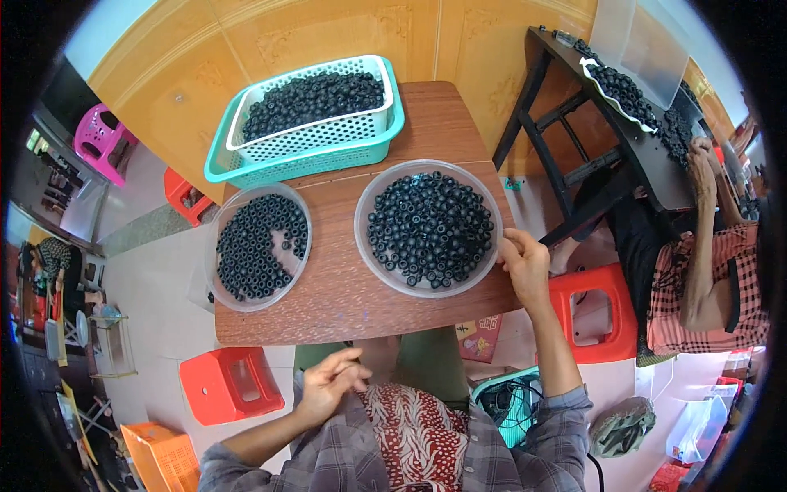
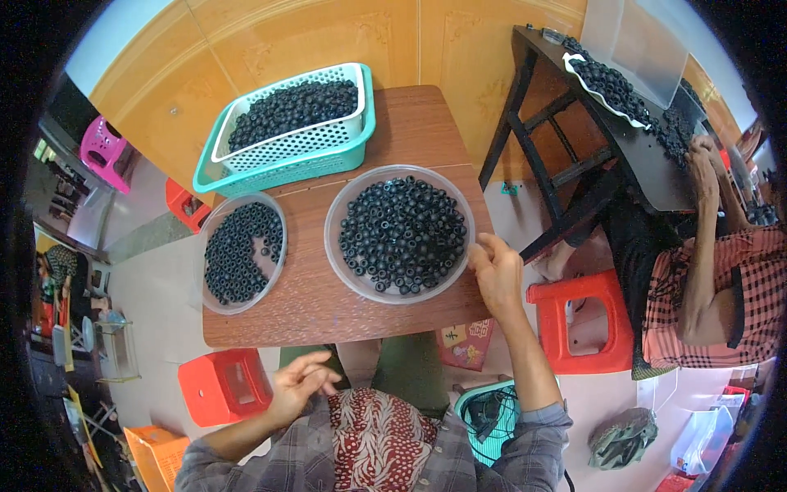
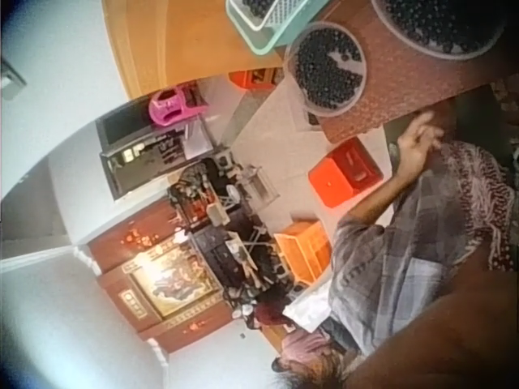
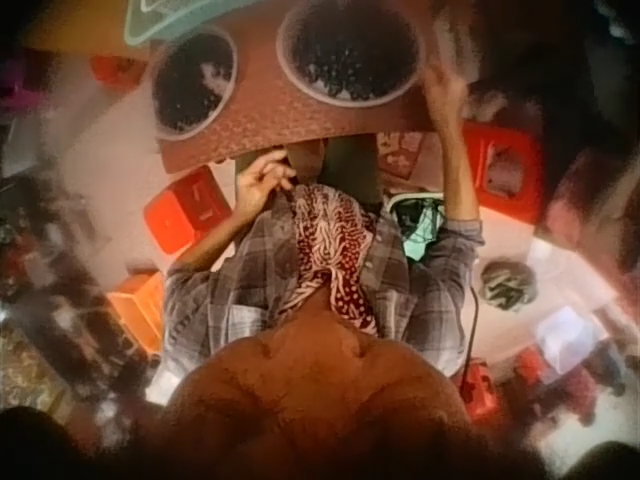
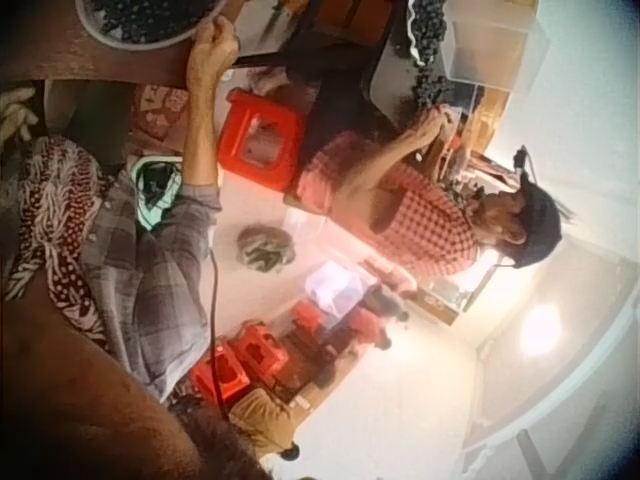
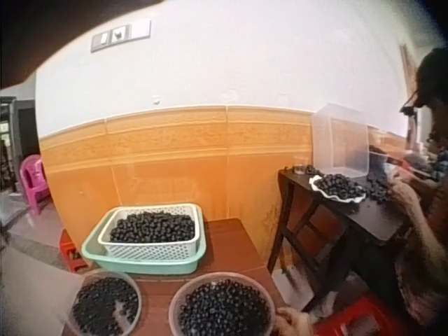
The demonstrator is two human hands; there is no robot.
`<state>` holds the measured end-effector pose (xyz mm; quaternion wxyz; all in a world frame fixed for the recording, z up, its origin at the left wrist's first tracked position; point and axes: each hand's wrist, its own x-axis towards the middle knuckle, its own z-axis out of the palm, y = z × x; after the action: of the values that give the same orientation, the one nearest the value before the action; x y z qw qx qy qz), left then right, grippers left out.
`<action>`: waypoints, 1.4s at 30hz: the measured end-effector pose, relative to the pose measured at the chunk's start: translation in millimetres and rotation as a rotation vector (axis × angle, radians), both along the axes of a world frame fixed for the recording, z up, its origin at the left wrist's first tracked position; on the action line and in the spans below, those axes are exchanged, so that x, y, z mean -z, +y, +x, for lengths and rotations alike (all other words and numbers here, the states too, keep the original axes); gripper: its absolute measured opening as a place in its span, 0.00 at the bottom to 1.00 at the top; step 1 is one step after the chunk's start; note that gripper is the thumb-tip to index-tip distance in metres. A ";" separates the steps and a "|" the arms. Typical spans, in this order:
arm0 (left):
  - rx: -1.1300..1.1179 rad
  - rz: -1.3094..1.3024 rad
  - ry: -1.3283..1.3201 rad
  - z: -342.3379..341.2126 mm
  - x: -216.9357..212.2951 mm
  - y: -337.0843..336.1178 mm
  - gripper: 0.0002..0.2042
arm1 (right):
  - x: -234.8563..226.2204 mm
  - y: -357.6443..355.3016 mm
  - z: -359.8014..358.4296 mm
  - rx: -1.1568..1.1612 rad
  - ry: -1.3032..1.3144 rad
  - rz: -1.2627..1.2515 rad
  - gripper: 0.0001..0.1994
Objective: The person sorts small black plastic ring components by hand, taking them from a plastic bowl and placing them into different plastic baskets.
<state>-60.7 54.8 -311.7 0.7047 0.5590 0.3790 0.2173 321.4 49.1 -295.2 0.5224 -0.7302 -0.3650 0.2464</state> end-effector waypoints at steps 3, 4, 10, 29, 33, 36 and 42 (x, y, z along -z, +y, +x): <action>-0.176 0.000 0.143 -57.1 26.5 -4.7 0.14 | 0.2 -9.5 -3.5 0.172 -0.633 0.166 0.10; -0.286 -0.038 0.118 -73.0 35.8 -7.2 0.14 | -7.4 -5.7 -7.3 0.176 -0.635 0.156 0.10; -0.376 -0.046 0.103 -98.4 46.9 -27.6 0.11 | -31.0 60.6 -34.5 -0.152 -0.928 0.216 0.10; -0.065 0.405 -0.094 57.6 -66.8 76.2 0.12 | -5.0 111.8 -32.4 -0.313 -0.951 0.126 0.17; -0.078 0.486 -0.080 86.1 -71.5 112.5 0.11 | -13.6 97.7 -50.4 -0.558 -0.908 0.056 0.20; -0.048 0.684 0.013 110.1 -76.3 147.1 0.12 | -19.6 79.6 -41.1 -0.611 -0.826 -0.008 0.20; 0.202 1.323 0.153 186.8 -69.6 211.4 0.16 | -36.4 80.3 -30.3 -0.349 -0.739 0.265 0.14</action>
<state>126.1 266.2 -242.1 0.2018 0.9196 0.1607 0.2963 291.1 129.4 -258.8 0.3961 -0.6232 -0.6743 0.0039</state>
